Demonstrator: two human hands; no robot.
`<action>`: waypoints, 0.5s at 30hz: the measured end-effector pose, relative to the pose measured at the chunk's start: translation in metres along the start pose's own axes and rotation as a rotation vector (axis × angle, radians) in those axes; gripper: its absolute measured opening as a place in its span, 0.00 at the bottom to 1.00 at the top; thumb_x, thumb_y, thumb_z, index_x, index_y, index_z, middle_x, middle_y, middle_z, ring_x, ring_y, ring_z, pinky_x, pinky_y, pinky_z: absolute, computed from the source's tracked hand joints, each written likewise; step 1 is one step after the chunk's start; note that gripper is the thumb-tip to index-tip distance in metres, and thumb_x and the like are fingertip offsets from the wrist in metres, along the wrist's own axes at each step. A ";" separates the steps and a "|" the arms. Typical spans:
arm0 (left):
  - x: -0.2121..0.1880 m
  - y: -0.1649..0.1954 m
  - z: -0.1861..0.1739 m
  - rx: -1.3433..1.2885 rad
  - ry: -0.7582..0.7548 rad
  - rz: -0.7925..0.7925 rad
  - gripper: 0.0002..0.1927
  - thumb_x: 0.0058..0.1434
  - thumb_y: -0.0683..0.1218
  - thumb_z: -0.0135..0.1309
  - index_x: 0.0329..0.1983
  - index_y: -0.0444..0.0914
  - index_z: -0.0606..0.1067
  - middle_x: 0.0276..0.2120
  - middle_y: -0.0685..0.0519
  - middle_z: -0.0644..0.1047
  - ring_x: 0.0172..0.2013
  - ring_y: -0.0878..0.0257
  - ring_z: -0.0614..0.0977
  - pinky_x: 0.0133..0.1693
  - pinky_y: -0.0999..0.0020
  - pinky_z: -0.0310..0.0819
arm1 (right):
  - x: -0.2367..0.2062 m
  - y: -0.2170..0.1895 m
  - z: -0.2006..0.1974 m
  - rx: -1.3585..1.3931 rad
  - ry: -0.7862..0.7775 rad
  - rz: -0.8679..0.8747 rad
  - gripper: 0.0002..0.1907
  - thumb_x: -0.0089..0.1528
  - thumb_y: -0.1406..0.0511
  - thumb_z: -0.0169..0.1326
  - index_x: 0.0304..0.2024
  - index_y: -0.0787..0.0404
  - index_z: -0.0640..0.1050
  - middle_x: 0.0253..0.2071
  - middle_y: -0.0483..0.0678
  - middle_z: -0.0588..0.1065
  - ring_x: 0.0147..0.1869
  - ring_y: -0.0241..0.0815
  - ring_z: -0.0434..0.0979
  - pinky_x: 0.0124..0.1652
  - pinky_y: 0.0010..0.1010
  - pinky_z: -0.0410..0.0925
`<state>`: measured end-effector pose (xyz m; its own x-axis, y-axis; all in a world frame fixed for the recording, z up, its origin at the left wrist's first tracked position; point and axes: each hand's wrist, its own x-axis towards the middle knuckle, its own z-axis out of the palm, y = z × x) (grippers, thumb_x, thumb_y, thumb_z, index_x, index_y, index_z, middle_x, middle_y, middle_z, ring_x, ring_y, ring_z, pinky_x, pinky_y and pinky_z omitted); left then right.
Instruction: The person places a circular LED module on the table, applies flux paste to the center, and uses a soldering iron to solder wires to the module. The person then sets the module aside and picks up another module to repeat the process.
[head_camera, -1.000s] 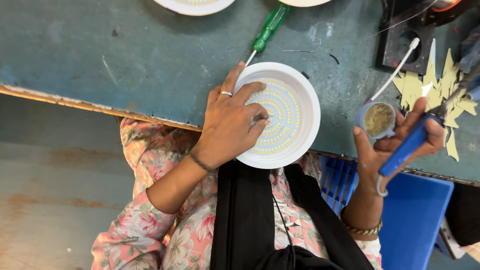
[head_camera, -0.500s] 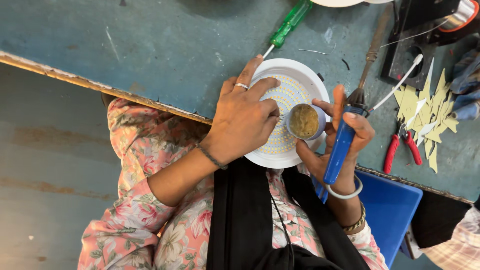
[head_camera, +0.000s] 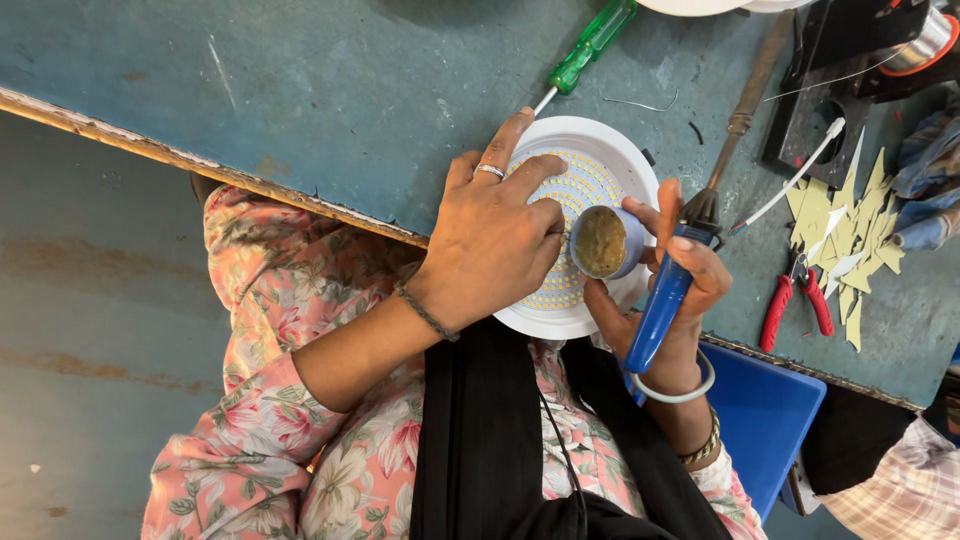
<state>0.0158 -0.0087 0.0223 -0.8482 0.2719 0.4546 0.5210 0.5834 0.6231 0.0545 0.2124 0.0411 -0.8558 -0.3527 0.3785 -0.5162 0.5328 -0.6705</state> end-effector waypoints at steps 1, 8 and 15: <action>0.000 0.000 0.000 0.002 0.002 -0.002 0.03 0.55 0.45 0.61 0.28 0.41 0.82 0.56 0.50 0.76 0.69 0.40 0.64 0.57 0.43 0.63 | 0.000 0.000 0.000 0.005 0.001 0.001 0.47 0.56 0.78 0.66 0.62 0.47 0.50 0.79 0.66 0.53 0.71 0.62 0.72 0.51 0.37 0.78; 0.001 0.000 0.001 0.005 0.003 -0.001 0.03 0.54 0.45 0.62 0.28 0.42 0.82 0.56 0.50 0.76 0.70 0.40 0.63 0.56 0.44 0.63 | -0.002 -0.003 0.000 0.020 0.007 0.004 0.48 0.57 0.79 0.66 0.63 0.46 0.49 0.80 0.63 0.52 0.72 0.60 0.71 0.55 0.39 0.77; 0.001 -0.002 0.001 0.005 0.004 -0.004 0.03 0.54 0.45 0.62 0.29 0.42 0.83 0.56 0.51 0.76 0.70 0.41 0.63 0.56 0.44 0.63 | -0.001 -0.006 0.001 0.033 0.006 0.005 0.47 0.57 0.78 0.66 0.62 0.47 0.49 0.79 0.64 0.52 0.72 0.61 0.70 0.56 0.41 0.79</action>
<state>0.0145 -0.0087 0.0210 -0.8498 0.2670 0.4545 0.5173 0.5879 0.6219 0.0586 0.2086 0.0444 -0.8588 -0.3454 0.3784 -0.5102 0.5088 -0.6934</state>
